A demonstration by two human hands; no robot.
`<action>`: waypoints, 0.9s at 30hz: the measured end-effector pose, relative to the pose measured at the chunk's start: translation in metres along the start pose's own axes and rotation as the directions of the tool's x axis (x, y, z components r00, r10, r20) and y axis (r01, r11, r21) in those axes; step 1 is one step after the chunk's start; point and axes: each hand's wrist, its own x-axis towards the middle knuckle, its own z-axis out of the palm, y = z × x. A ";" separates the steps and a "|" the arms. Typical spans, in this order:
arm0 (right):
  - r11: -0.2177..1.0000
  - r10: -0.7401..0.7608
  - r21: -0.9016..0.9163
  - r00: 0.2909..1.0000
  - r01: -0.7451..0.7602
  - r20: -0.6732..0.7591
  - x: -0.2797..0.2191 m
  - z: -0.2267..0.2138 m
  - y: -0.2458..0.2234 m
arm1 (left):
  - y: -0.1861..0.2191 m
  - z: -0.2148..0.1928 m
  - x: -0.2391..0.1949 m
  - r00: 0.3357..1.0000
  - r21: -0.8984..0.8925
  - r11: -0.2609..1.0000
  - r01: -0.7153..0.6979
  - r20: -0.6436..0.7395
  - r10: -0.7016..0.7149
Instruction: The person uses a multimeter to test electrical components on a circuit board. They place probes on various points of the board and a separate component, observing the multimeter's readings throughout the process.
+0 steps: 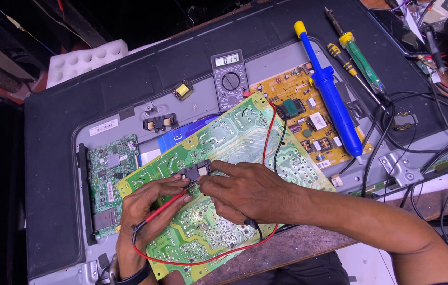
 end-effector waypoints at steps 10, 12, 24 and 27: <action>0.998 0.011 -0.056 1.000 -0.010 0.026 -0.001 0.001 -0.001 | -0.001 0.001 -0.001 1.000 -0.006 1.000 0.001 -0.008 -0.001; 0.999 0.010 -0.044 1.000 -0.009 0.009 0.000 0.001 -0.001 | -0.001 0.001 -0.001 1.000 -0.003 1.000 0.006 -0.003 -0.006; 0.999 0.001 -0.037 1.000 -0.001 -0.015 0.000 0.002 -0.001 | -0.002 0.001 -0.001 1.000 -0.019 1.000 0.008 -0.001 -0.008; 0.998 0.002 -0.055 1.000 -0.002 -0.010 0.001 0.001 -0.002 | -0.003 0.001 -0.002 1.000 -0.015 1.000 0.016 -0.002 -0.016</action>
